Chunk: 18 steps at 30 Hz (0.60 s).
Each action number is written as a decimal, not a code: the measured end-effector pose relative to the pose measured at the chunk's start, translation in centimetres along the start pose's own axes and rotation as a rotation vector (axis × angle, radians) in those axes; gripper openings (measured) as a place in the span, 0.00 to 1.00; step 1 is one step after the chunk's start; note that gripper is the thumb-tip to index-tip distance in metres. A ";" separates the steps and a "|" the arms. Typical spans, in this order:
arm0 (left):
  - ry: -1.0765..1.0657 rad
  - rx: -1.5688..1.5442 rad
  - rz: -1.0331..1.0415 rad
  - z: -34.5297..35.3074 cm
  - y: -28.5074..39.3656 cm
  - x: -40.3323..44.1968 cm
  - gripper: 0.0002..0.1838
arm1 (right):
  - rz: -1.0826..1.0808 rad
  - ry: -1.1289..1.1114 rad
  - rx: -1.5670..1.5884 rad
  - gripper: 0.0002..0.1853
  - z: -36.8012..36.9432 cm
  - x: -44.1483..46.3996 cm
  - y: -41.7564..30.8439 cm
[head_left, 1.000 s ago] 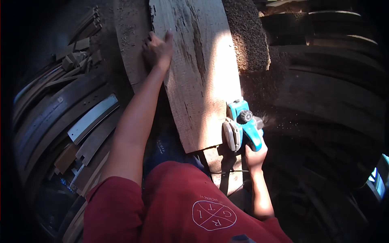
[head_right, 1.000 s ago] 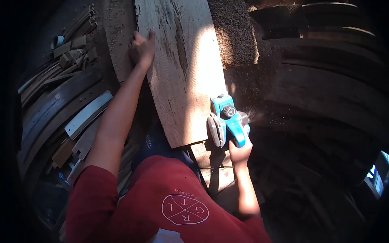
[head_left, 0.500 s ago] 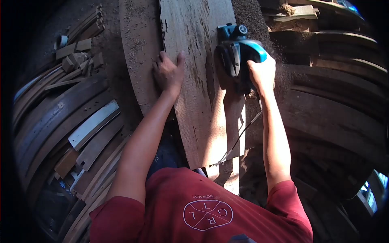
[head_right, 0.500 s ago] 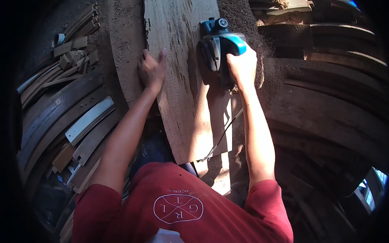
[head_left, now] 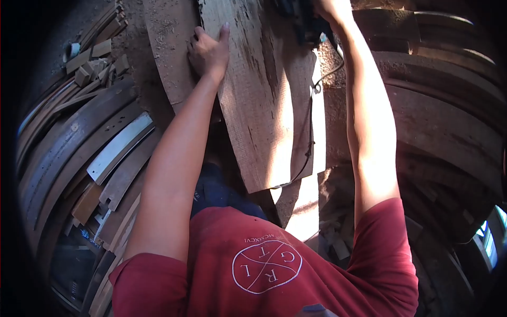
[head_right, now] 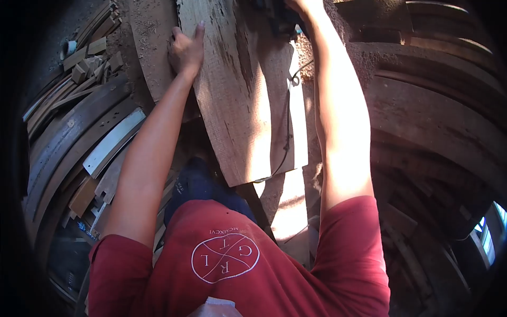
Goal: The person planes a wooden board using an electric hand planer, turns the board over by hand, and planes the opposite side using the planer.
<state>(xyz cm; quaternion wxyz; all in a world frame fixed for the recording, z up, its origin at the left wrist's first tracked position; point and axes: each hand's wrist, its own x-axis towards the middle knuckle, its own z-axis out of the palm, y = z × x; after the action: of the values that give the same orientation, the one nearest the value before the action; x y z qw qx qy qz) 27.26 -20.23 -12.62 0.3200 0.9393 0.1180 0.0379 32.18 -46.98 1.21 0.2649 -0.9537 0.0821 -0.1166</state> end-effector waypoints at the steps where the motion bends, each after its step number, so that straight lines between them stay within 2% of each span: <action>1: -0.008 -0.006 -0.006 0.7 -0.7 0.3 0.44 | 0.205 -0.123 0.156 0.25 -2.9 -4.5 -3.1; 2: -0.008 -0.032 0.000 1.7 -1.6 0.7 0.44 | 0.133 -0.059 0.240 0.13 -2.6 -8.5 -0.9; 4: -0.005 -0.071 0.001 3.3 -2.6 1.4 0.44 | 0.203 -0.076 0.253 0.18 -4.5 -18.2 0.0; 6: 0.029 -0.207 0.092 4.0 -3.2 1.6 0.50 | 0.378 -0.105 0.272 0.23 -7.1 -30.1 -0.4; 8: 0.045 -0.148 0.088 3.5 -2.8 1.2 0.50 | 0.584 -0.064 0.338 0.24 -9.8 -42.9 -1.0; 9: 0.049 -0.083 0.095 3.2 -2.6 1.2 0.50 | 0.585 -0.087 0.296 0.25 -11.4 -48.6 -1.5; 10: 0.060 -0.083 0.094 3.1 -2.6 1.4 0.50 | 0.645 -0.050 0.108 0.25 -12.4 -52.9 -2.9; 12: 0.021 -0.101 0.077 3.5 -2.8 1.3 0.51 | 0.853 -0.197 0.164 0.26 -14.0 -55.7 -4.5; 13: 0.027 -0.101 0.078 4.1 -3.3 1.2 0.51 | 0.848 -0.196 0.167 0.26 -13.5 -55.4 -4.5; 16: 0.083 -0.144 0.091 4.7 -3.5 2.1 0.46 | 0.764 -0.129 0.214 0.26 -11.3 -51.6 -3.7; 18: -0.054 -0.063 0.061 2.4 -2.4 1.3 0.56 | 0.584 -0.205 0.182 0.19 -10.1 -44.2 -4.3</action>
<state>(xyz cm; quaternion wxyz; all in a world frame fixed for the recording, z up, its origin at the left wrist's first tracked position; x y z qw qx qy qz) 28.40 -19.49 -16.02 0.3514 0.9325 0.0792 0.0258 -12.47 -38.60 3.97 0.3783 -0.8690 0.3145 0.0544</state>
